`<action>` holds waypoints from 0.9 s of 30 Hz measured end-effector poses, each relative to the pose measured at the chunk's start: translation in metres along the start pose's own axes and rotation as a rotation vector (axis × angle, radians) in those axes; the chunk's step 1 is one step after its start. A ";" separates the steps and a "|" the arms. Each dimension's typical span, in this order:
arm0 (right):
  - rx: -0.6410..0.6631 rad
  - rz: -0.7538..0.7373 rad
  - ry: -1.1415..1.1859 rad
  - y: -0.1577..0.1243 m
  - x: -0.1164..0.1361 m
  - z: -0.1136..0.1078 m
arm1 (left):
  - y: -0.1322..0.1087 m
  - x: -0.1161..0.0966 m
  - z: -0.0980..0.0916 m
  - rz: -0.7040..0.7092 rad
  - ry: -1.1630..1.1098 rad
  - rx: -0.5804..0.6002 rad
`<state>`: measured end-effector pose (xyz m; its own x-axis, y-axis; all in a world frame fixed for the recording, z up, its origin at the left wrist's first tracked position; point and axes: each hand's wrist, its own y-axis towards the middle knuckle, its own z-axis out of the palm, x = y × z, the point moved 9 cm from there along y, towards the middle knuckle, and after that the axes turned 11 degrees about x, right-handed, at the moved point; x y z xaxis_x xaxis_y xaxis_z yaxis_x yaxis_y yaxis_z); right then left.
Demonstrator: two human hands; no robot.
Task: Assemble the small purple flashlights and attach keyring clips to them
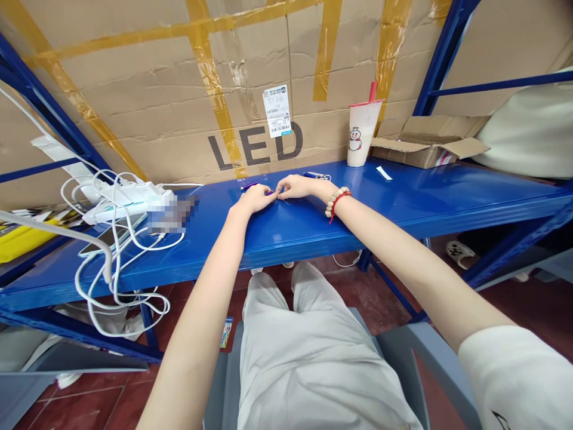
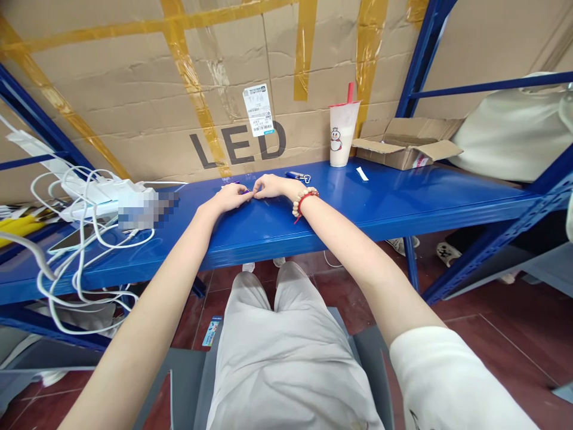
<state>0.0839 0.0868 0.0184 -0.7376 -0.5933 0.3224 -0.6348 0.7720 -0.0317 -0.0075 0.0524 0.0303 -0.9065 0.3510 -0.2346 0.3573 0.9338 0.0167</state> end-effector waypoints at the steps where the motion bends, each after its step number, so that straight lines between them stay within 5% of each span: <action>1: 0.002 0.001 0.002 0.000 0.000 0.000 | 0.000 0.000 0.000 -0.003 0.001 0.003; 27: 0.006 0.062 0.009 -0.010 0.008 -0.006 | 0.002 -0.001 0.000 0.000 -0.085 0.033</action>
<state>0.0855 0.0755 0.0270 -0.7734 -0.5422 0.3284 -0.5894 0.8058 -0.0578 -0.0053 0.0540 0.0307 -0.8846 0.3430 -0.3159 0.3660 0.9305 -0.0146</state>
